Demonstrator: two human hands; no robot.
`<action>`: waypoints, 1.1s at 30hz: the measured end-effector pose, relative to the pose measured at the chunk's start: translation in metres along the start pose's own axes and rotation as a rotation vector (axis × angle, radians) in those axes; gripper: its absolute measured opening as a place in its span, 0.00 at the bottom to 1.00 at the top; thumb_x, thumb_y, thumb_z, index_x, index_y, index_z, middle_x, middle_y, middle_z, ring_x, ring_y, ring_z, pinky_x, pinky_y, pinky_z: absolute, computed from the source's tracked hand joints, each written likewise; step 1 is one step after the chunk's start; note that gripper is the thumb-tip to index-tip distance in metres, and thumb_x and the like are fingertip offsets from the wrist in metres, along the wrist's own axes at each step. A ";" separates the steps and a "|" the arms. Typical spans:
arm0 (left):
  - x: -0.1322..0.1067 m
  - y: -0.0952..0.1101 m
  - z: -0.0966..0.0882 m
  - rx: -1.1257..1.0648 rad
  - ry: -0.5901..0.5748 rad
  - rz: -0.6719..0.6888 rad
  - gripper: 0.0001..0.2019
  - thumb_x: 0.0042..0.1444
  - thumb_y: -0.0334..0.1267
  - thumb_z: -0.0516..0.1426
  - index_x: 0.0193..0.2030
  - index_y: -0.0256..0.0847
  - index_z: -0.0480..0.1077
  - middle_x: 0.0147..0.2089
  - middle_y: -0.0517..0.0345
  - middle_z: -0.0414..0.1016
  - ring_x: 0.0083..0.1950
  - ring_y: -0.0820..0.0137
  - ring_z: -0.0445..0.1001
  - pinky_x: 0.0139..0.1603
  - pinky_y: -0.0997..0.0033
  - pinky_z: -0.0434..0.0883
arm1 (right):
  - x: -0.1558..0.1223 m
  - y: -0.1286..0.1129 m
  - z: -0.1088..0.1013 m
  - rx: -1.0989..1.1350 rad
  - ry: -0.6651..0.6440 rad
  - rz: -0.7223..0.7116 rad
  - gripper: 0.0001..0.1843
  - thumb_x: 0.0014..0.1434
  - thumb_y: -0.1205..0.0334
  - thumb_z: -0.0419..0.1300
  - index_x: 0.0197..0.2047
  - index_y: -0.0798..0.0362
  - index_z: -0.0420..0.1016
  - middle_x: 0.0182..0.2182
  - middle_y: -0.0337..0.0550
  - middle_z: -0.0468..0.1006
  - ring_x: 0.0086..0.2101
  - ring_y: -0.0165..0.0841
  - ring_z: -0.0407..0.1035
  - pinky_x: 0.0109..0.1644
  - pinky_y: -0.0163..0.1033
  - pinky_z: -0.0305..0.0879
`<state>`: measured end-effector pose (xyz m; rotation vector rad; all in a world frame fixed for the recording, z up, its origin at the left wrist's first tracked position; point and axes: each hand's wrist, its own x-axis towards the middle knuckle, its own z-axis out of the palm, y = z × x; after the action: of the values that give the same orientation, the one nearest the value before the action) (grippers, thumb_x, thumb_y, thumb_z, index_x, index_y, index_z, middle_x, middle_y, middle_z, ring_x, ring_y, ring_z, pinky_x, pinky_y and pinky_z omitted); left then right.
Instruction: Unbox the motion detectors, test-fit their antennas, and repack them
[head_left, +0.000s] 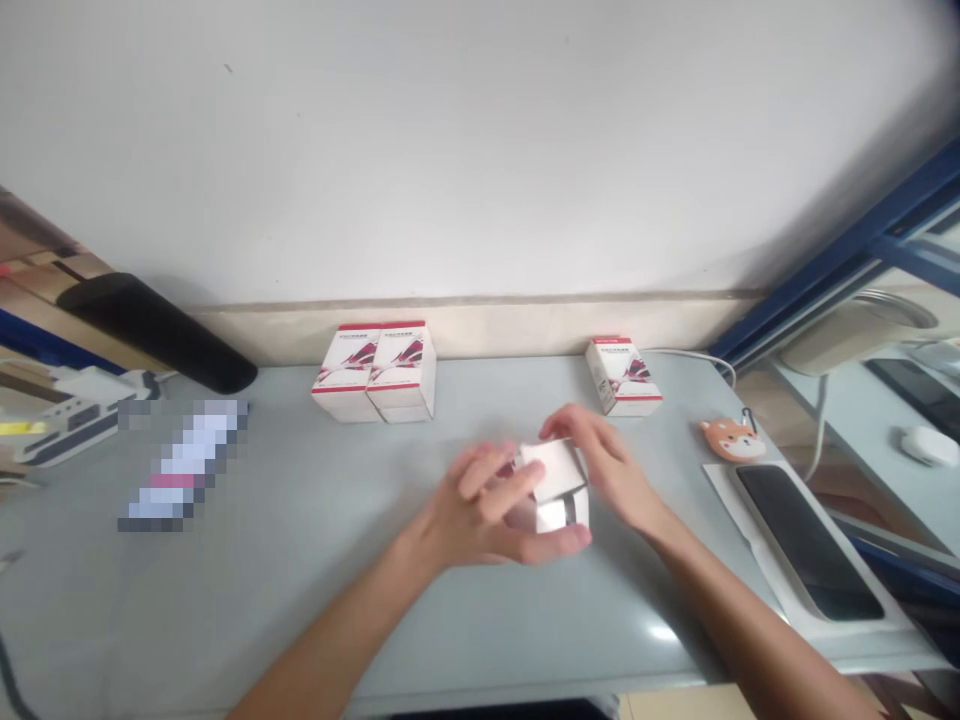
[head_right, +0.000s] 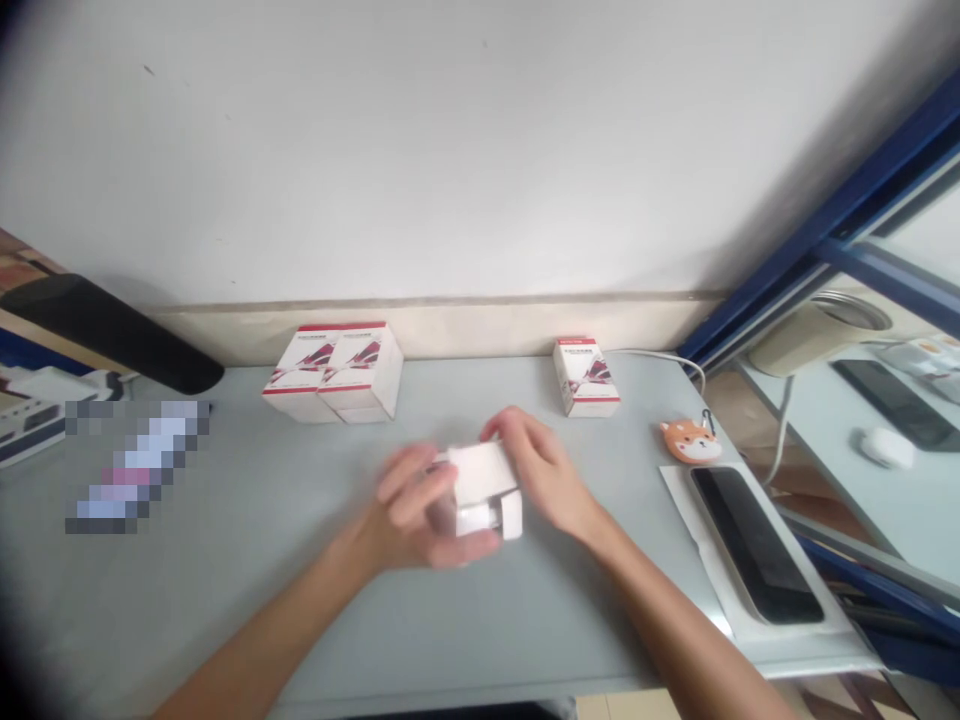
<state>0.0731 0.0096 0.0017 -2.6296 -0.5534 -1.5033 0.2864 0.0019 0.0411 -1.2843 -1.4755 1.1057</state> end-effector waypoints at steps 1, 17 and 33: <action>0.003 0.003 0.000 0.055 -0.024 0.087 0.23 0.55 0.43 0.71 0.55 0.69 0.72 0.55 0.65 0.79 0.57 0.64 0.76 0.58 0.63 0.75 | 0.001 -0.003 0.002 0.042 -0.069 0.056 0.21 0.73 0.40 0.52 0.42 0.46 0.76 0.34 0.38 0.75 0.31 0.33 0.68 0.32 0.37 0.67; 0.017 -0.007 -0.007 0.136 -0.002 0.002 0.14 0.57 0.32 0.66 0.41 0.46 0.64 0.54 0.45 0.79 0.56 0.61 0.81 0.58 0.51 0.81 | -0.012 -0.005 0.010 -0.390 0.079 -0.732 0.09 0.66 0.65 0.60 0.49 0.43 0.72 0.53 0.52 0.72 0.49 0.45 0.74 0.52 0.56 0.76; 0.020 -0.009 -0.015 0.032 -0.197 -0.113 0.14 0.61 0.30 0.63 0.50 0.44 0.66 0.61 0.39 0.74 0.63 0.53 0.76 0.60 0.44 0.78 | -0.001 -0.001 -0.014 -0.569 0.051 -0.731 0.17 0.65 0.67 0.56 0.52 0.42 0.80 0.55 0.50 0.72 0.51 0.48 0.72 0.53 0.59 0.72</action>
<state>0.0671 0.0202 0.0257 -2.7826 -0.7464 -1.2557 0.3002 0.0017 0.0454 -0.9584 -2.0648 0.1734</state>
